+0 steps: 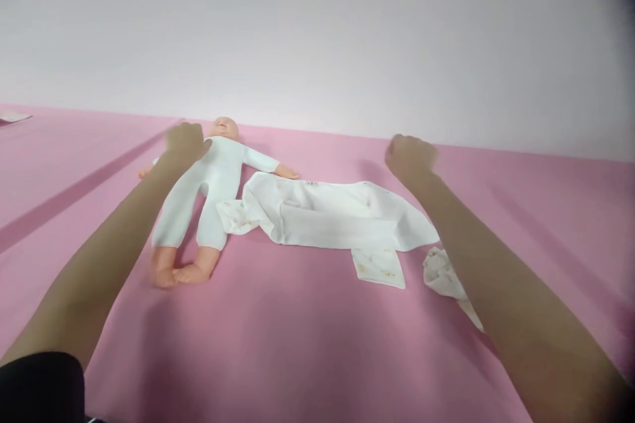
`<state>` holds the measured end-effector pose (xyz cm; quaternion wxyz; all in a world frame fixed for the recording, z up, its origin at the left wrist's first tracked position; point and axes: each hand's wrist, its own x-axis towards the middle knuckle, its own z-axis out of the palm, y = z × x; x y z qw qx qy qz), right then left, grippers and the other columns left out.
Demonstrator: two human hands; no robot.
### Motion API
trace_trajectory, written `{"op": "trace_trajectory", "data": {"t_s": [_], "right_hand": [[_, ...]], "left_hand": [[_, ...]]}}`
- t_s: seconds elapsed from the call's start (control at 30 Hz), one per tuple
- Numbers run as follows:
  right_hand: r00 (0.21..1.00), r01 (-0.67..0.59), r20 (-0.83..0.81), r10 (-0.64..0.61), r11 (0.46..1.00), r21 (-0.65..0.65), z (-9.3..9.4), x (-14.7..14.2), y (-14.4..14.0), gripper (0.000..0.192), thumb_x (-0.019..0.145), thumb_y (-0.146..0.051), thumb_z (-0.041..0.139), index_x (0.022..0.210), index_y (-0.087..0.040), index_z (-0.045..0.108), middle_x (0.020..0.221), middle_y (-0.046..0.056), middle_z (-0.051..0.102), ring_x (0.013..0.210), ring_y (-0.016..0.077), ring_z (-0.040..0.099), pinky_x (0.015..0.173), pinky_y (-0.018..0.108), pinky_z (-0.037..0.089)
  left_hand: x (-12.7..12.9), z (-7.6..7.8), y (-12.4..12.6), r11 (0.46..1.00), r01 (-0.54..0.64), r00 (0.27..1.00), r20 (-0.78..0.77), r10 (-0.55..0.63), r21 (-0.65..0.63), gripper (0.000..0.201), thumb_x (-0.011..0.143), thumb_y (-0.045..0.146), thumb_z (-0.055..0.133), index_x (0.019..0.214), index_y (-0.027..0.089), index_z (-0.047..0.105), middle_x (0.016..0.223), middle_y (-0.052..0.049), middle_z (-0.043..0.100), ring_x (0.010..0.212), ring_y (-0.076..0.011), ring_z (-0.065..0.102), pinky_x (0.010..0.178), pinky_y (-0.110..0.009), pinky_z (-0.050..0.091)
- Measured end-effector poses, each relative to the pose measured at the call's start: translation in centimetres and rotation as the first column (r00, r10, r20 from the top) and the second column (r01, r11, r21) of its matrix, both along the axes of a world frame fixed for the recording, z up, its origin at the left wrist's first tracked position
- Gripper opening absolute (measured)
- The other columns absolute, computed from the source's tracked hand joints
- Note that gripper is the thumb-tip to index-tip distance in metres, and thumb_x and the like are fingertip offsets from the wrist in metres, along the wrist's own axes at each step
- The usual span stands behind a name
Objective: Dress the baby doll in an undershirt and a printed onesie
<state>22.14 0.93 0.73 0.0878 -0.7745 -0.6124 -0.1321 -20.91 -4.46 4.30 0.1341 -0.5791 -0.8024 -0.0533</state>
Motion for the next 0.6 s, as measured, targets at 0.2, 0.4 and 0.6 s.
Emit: {"op": "trace_trajectory", "data": {"t_s": [0.2,0.4,0.6], "right_hand": [[0.588,-0.671,-0.502,0.635,0.729,0.136,1.1,-18.6,-6.1,0.026,0.093,-0.038,0.05,0.09,-0.018,0.066,0.099,0.006,0.069,0.09,0.0214,0.062,0.074,0.027,0.042],[0.459,-0.688,-0.751,0.475,0.725,0.038,-2.2,-28.5,-6.5,0.046,0.095,-0.054,0.041,0.089,-0.014,0.062,0.091,0.014,0.068,0.084,0.0262,0.063,0.075,0.033,0.045],[0.211,-0.653,-0.942,0.262,0.755,0.064,-4.8,-31.0,-3.9,0.077,0.09,-0.074,0.033,0.125,-0.008,0.051,0.106,0.013,0.068,0.079,0.0195,0.064,0.07,0.033,0.054]], "left_hand": [[-3.8,-3.0,-2.8,0.998,-0.053,0.956,0.291,0.043,0.025,0.055,0.089,0.055,0.039,0.12,0.014,0.058,0.123,-0.019,0.061,0.113,-0.0361,0.058,0.096,-0.049,0.045],[-4.6,-4.2,-3.0,1.0,0.007,0.901,0.434,-0.003,-0.008,0.071,0.089,0.062,0.034,0.129,0.006,0.055,0.132,-0.024,0.056,0.125,-0.0369,0.052,0.103,-0.047,0.04],[-5.5,-4.2,-3.4,0.995,0.041,0.768,0.64,0.026,-0.089,0.086,0.086,0.07,0.035,0.137,0.002,0.048,0.138,-0.022,0.052,0.122,-0.0325,0.056,0.095,-0.037,0.048]]}}
